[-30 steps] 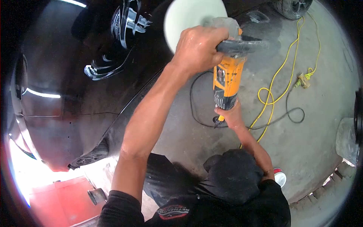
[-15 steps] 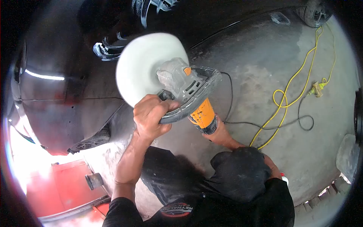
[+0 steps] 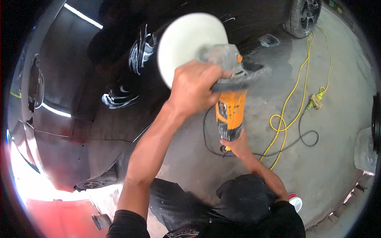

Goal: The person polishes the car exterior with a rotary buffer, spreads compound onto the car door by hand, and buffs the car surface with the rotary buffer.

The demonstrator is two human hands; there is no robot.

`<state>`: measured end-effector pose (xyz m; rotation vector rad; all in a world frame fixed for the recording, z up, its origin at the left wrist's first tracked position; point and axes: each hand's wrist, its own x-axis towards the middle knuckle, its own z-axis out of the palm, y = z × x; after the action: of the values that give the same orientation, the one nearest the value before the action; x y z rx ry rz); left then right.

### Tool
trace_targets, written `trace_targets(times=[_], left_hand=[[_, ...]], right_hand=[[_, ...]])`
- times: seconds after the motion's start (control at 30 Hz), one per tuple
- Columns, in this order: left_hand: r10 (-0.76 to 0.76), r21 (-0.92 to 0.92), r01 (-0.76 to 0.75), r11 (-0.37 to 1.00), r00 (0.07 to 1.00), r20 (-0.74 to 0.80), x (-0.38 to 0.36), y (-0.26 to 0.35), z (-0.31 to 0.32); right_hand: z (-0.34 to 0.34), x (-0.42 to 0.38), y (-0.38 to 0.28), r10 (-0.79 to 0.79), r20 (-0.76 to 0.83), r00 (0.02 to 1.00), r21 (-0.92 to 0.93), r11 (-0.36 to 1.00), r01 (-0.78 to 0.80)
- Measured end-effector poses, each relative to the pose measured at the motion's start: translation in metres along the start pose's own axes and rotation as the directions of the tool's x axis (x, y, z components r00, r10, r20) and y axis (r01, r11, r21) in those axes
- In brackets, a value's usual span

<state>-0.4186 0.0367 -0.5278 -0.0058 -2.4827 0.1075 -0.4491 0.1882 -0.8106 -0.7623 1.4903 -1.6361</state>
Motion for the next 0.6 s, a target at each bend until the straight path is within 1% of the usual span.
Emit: trace_targets(times=[0.03, 0.13, 0.17, 0.2, 0.23, 0.27, 0.37, 0.47, 0.5, 0.57, 0.6], left_hand=[[-0.003, 0.006, 0.003, 1.0, 1.0, 0.007, 0.015, -0.004, 0.01], [-0.028, 0.03, 0.026, 0.999, 0.999, 0.038, 0.052, -0.009, 0.034], [-0.046, 0.042, 0.044, 0.998, 0.998, 0.051, 0.061, -0.009, 0.038], [-0.068, 0.058, 0.064, 0.996, 0.996, 0.064, 0.065, -0.009, 0.04], [-0.085, 0.035, 0.084, 0.996, 0.995, 0.058, 0.064, -0.009, 0.039], [-0.067, 0.024, 0.066, 0.998, 0.997, 0.035, 0.059, -0.008, 0.037], [-0.043, 0.02, 0.043, 0.999, 0.999, -0.006, 0.031, -0.005, 0.015], [-0.045, 0.037, 0.046, 0.998, 0.999, -0.015, -0.016, 0.006, -0.021], [-0.033, 0.036, 0.034, 0.999, 0.999, -0.029, -0.033, 0.007, -0.032], [-0.031, 0.033, 0.032, 0.999, 0.999, -0.036, -0.067, 0.013, -0.054], [-0.039, 0.045, 0.04, 0.998, 0.999, -0.031, -0.083, 0.018, -0.066]], right_hand=[[-0.011, 0.006, -0.02, 0.012, 0.026, 1.0, 0.098, 0.995, -0.015], [-0.027, 0.021, -0.052, 0.124, 0.006, 0.992, 0.18, 0.976, -0.124], [-0.032, 0.027, -0.051, 0.128, 0.047, 0.991, 0.216, 0.967, -0.135], [-0.034, 0.03, -0.05, 0.111, 0.043, 0.993, 0.23, 0.966, -0.118], [-0.035, 0.031, -0.049, 0.095, 0.042, 0.995, 0.243, 0.965, -0.102], [-0.034, 0.031, -0.048, 0.077, 0.044, 0.996, 0.257, 0.963, -0.086], [-0.021, 0.02, -0.031, 0.061, 0.01, 0.998, 0.169, 0.984, -0.061], [-0.005, 0.002, -0.017, -0.093, 0.033, 0.995, -0.041, 0.995, 0.094], [0.003, -0.006, -0.01, -0.081, 0.039, 0.996, -0.097, 0.992, 0.084], [0.017, -0.023, -0.006, -0.028, 0.102, 0.994, -0.126, 0.991, 0.04], [0.021, -0.025, -0.007, -0.026, 0.164, 0.986, -0.099, 0.994, 0.043]])
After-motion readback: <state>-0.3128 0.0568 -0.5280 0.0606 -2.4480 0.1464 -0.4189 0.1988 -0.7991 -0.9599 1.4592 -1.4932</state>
